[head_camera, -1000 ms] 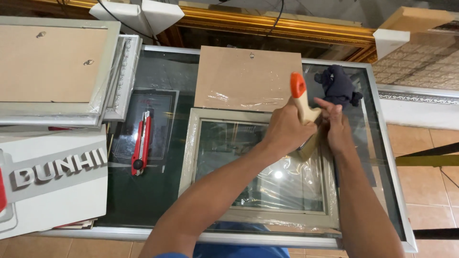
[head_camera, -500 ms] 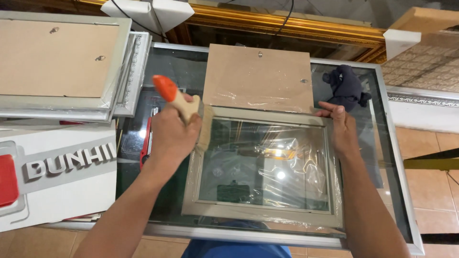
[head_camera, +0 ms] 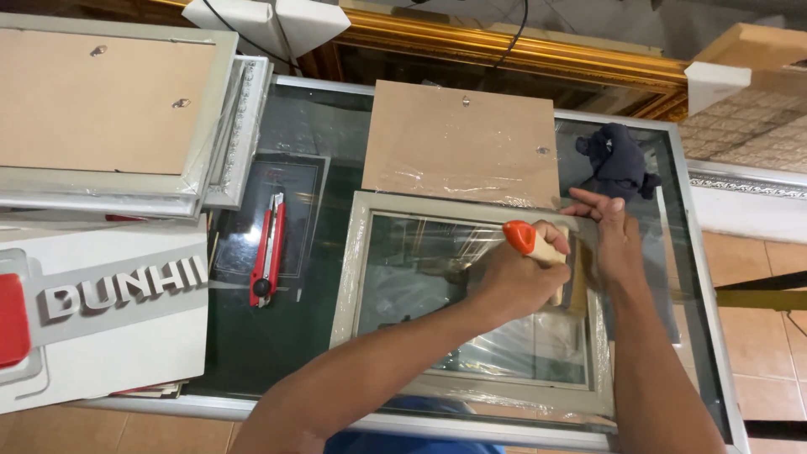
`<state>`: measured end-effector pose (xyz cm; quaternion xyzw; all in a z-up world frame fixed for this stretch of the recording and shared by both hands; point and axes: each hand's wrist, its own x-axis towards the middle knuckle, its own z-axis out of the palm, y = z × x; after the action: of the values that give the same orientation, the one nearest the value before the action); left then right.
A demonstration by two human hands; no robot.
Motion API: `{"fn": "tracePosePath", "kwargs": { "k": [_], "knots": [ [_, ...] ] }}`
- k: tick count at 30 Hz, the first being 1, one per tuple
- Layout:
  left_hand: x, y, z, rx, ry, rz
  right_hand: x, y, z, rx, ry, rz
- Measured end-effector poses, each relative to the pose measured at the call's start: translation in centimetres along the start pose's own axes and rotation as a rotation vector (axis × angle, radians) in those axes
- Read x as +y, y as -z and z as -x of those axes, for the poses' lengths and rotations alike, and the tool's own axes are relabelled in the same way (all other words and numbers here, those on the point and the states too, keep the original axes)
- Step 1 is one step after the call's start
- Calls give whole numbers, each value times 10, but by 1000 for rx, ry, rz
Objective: Framing a piece of artwork by cleaning the glass and assembling the frame components.
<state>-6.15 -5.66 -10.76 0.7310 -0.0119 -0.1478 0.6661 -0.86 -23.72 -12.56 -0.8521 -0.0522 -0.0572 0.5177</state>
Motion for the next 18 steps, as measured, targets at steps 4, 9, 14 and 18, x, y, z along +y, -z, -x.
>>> {"fn": "tracePosePath", "kwargs": {
  "k": [4,9,14,18],
  "knots": [
    [5,39,18,24,-92,-33,3,2,2,-7,-5,9],
    [40,150,75,179,-266,-273,7,0,-1,17,-13,-8],
    [44,217,128,311,9,-345,4,-2,-2,20,-59,-74],
    [40,221,152,302,-3,-184,12,0,-3,13,-58,-119]
  ]
}}
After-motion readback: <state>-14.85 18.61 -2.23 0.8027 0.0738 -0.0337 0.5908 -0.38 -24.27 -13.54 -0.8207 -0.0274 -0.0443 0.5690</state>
